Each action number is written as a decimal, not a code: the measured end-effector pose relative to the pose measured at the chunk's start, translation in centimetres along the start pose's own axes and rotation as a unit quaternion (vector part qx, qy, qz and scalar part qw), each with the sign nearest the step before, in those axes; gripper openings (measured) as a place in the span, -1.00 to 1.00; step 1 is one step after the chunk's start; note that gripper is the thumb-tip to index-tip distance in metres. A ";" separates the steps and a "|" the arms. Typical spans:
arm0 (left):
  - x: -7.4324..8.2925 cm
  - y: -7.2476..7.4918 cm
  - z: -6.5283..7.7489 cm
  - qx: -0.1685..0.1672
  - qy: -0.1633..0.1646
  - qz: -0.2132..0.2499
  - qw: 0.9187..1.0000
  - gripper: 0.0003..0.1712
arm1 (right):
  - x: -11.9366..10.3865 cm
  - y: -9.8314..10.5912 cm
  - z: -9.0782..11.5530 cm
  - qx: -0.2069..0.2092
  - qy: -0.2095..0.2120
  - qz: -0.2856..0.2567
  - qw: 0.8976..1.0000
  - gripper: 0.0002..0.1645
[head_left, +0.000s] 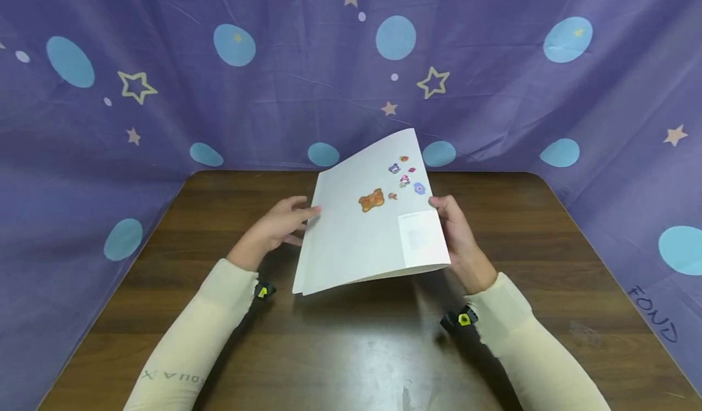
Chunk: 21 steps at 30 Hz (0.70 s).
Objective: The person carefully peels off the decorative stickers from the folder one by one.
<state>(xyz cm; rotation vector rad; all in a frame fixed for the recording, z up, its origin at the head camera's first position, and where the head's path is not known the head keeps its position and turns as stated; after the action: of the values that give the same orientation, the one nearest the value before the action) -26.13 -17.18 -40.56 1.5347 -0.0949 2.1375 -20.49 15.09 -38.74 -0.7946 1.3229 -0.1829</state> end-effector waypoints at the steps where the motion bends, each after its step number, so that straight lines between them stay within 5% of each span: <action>1: -0.3 0.1 -0.2 -0.009 0.009 0.029 1.000 -0.06 | 0.0 0.1 0.0 -0.002 0.001 -0.009 1.000 -0.56; 9: -0.9 0.1 -1.0 -0.042 0.023 0.159 0.986 -0.36 | 0.8 0.6 0.0 -0.019 0.000 -0.044 0.999 -0.56; 21: -1.4 0.2 -0.8 0.005 0.020 0.129 0.991 -0.31 | 2.3 2.2 -0.4 -0.032 -0.039 -0.048 0.998 -0.53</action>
<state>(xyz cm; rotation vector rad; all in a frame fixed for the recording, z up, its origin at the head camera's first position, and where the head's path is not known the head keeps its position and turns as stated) -26.58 -17.57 -42.10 1.5563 -0.2846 2.3694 -20.92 15.30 -41.93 -0.9120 1.2232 -0.1857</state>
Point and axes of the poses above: each hand's wrist, its own z-axis away from the middle knuckle, its own y-axis out of the back of the hand, x = y × z, the point moved 3 cm from there along -z, towards the middle knuckle, and after that the axes turned 6 degrees about -x, right-handed, at the moved point
